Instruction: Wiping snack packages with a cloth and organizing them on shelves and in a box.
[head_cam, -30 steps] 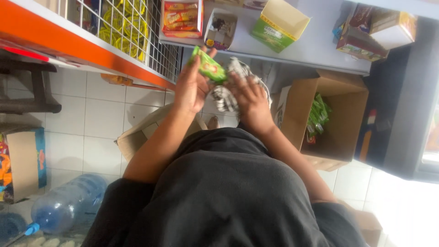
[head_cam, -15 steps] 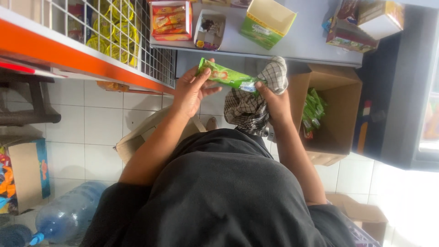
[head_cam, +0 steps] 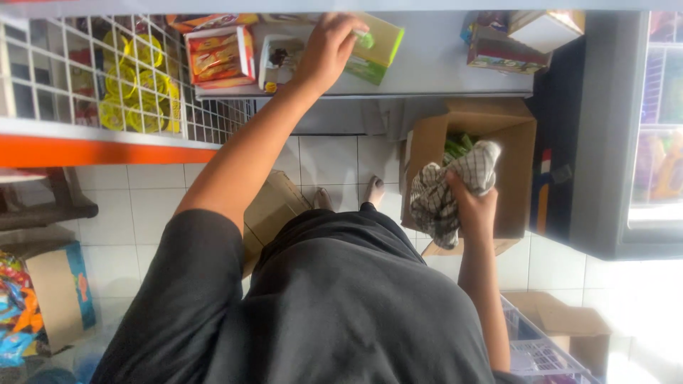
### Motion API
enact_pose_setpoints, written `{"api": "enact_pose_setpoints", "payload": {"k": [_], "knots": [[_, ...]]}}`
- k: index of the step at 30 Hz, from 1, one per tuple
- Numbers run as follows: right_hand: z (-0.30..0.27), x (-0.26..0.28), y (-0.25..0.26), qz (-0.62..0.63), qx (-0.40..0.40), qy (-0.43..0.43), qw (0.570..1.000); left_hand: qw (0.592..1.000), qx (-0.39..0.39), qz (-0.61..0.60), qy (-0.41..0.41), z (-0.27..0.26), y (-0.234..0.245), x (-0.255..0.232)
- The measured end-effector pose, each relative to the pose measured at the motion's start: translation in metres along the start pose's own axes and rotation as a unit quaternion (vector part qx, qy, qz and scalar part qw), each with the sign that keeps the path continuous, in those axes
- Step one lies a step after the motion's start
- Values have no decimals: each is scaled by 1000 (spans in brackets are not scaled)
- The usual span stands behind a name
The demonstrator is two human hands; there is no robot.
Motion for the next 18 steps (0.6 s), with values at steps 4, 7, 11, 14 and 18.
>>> {"api": "enact_pose_setpoints", "payload": {"k": [4,7,11,14,18], "knots": [[-4,-23,11,17,8,-25,1000,957,140,-105,230,-5,-90,106],[-1,-41,15,34,13,-47,998,962,165,-56,210,-13,-139,157],[6,-63,22,45,12,-77,996,956,185,71,218,-36,-185,213],[8,-74,26,34,14,-101,994,958,155,107,218,-50,-190,231],[13,-85,33,5,25,-137,990,943,195,27,267,-46,-170,189]]}}
Point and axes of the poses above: each hand's wrist, its own z-axis towards the middle knuckle, its own y-axis out of the back of the hand, x = y × z, the point moved 9 cm from there along z, towards the middle knuckle, and after that the axes turned 10 degrees about -z, right-handed, at the moved point
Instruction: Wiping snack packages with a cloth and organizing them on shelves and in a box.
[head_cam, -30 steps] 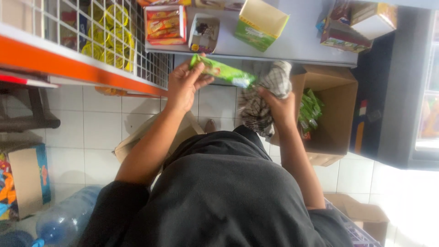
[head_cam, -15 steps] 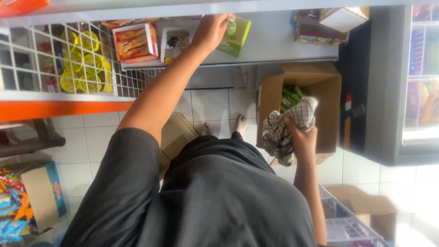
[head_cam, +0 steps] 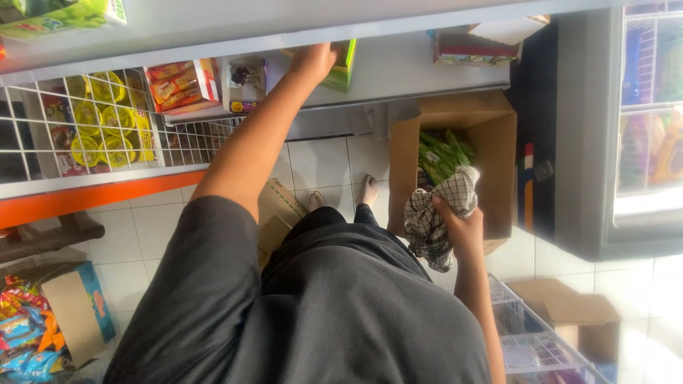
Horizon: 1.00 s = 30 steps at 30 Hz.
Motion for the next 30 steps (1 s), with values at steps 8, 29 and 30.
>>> {"api": "enact_pose_setpoints", "payload": {"k": [8,29,30], "knots": [[12,28,-1,-15,13,25,999,988,92,89,-88,-79,77,-122],[63,-27,117,-166,-80,-74,980,987,61,-13,-145,-64,9,-186],[73,-45,111,-247,-41,-170,953,984,76,-43,-158,-66,12,-188]]}}
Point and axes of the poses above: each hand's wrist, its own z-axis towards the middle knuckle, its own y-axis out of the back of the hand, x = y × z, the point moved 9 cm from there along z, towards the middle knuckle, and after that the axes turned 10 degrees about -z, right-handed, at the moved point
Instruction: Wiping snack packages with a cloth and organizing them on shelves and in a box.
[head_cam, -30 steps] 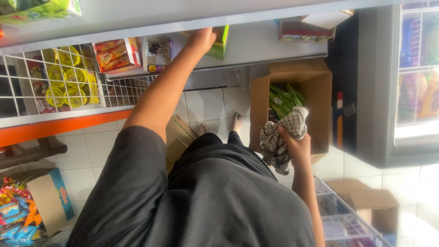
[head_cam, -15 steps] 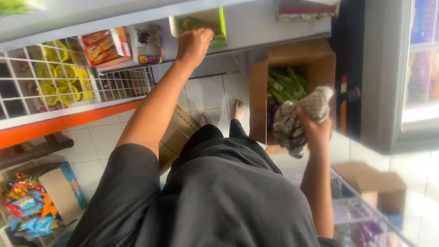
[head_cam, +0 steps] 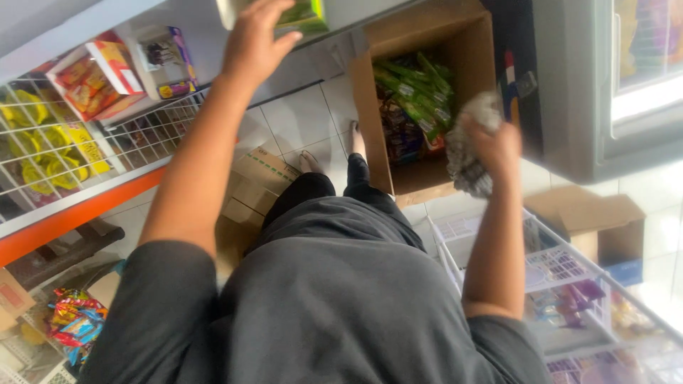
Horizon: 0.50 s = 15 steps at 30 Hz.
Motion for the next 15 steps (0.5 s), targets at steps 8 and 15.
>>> {"api": "enact_pose_setpoints", "payload": {"k": [8,15], "knots": [[201,31,-191,-268,13,147,952,998,-33,-30,45,-63,20,-88],[210,74,-262,-423,-31,192,885,981,48,-30,188,-148,-20,-75]]}}
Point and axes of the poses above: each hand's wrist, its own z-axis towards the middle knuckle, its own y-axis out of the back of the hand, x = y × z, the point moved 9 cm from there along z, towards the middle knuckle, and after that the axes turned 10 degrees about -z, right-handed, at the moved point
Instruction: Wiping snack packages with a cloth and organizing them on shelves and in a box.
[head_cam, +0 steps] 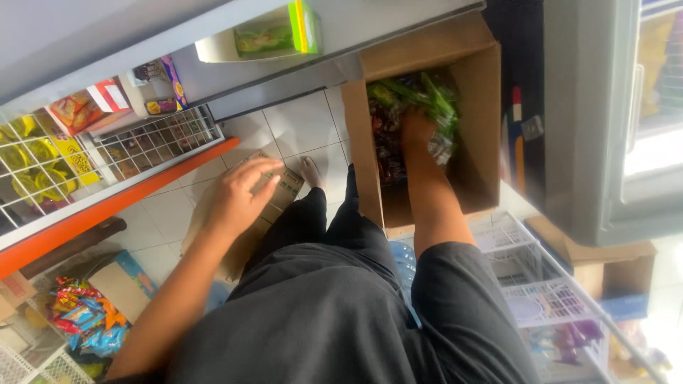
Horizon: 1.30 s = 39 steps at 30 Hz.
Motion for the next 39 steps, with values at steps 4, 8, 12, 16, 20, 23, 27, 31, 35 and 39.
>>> {"api": "enact_pose_setpoints", "payload": {"k": [4,8,12,16,20,23,27,31,35,39], "knots": [[27,-13,-53,-46,-69,2,997,996,0,-67,64,-10,-2,9],[-17,-55,-30,68,25,-56,996,994,4,-73,76,-7,0,6],[-148,-97,103,236,-54,-72,967,992,7,-122,31,7,-4,-10],[-276,-106,186,307,-107,-61,944,933,75,-352,12,23,-59,3],[-371,-62,285,339,-298,119,884,807,183,-521,209,28,-89,-29],[-398,-50,295,324,-364,169,857,749,230,-598,168,23,-84,-49],[-379,-76,264,389,-341,83,852,761,183,-616,87,12,-50,-51],[-417,-6,319,446,-452,140,760,770,116,-622,86,1,-55,-27],[-448,100,359,196,-461,288,816,731,90,-677,2,-15,-52,2],[-412,89,331,149,-421,260,856,774,55,-630,25,-29,13,-10]]}}
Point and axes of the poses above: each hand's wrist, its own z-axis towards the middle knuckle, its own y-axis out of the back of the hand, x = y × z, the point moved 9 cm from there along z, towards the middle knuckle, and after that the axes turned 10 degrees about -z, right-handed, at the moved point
